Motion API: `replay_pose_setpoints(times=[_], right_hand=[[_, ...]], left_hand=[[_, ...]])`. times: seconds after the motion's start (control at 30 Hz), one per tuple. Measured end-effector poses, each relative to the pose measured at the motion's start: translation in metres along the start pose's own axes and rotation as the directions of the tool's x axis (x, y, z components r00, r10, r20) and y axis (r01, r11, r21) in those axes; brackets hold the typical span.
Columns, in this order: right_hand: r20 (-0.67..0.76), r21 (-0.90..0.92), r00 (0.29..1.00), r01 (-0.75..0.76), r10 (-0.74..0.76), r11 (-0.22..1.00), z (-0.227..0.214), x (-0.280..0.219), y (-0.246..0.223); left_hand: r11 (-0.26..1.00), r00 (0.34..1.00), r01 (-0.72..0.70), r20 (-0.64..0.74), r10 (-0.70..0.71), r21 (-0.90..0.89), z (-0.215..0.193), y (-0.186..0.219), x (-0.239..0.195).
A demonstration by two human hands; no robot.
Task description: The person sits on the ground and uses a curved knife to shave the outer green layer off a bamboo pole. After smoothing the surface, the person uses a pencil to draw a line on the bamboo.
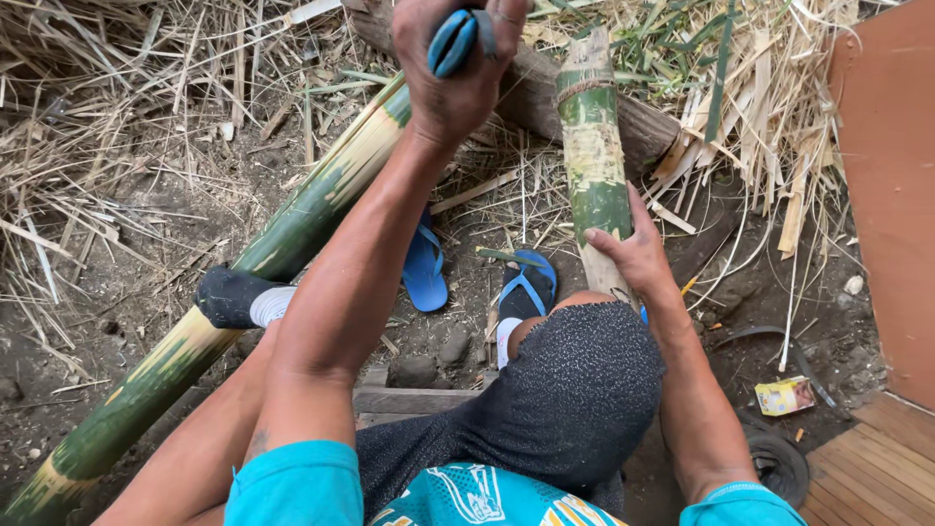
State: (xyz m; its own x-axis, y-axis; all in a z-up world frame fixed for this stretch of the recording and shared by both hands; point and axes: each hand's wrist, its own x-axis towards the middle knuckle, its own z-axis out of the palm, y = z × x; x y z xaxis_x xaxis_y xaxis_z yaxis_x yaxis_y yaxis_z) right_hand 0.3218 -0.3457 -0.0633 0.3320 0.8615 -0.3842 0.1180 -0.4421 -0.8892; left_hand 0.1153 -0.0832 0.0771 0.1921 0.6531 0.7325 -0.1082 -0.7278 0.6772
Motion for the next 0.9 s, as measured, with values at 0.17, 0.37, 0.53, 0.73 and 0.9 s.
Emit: replay_pose_setpoints(times=[0.17, 0.37, 0.53, 0.73, 0.9], right_hand=[[0.002, 0.016, 0.998, 0.059, -0.059, 0.998, -0.004, 0.008, -0.008], [-0.028, 0.043, 1.000, -0.006, 0.007, 0.999, -0.005, 0.009, -0.032], [-0.039, 0.038, 0.999, 0.016, -0.015, 0.999, -0.002, 0.008, -0.038], [-0.133, -0.170, 0.988, 0.059, -0.082, 0.984, -0.031, 0.032, -0.073], [-0.086, -0.086, 0.942, 0.318, -0.325, 0.944, -0.055, 0.111, -0.148]], left_hand=[[1.000, 1.000, -0.015, 0.023, 0.015, -0.027, -0.011, -0.008, -0.007], [0.998, 0.997, -0.021, -0.078, 0.025, 0.054, -0.017, -0.012, -0.010], [0.999, 0.999, 0.031, -0.031, -0.032, -0.022, -0.026, -0.014, -0.015], [0.996, 0.998, 0.054, 0.017, -0.053, -0.067, -0.030, -0.019, -0.017], [0.988, 0.999, 0.016, 0.030, -0.011, -0.154, -0.022, -0.014, -0.018]])
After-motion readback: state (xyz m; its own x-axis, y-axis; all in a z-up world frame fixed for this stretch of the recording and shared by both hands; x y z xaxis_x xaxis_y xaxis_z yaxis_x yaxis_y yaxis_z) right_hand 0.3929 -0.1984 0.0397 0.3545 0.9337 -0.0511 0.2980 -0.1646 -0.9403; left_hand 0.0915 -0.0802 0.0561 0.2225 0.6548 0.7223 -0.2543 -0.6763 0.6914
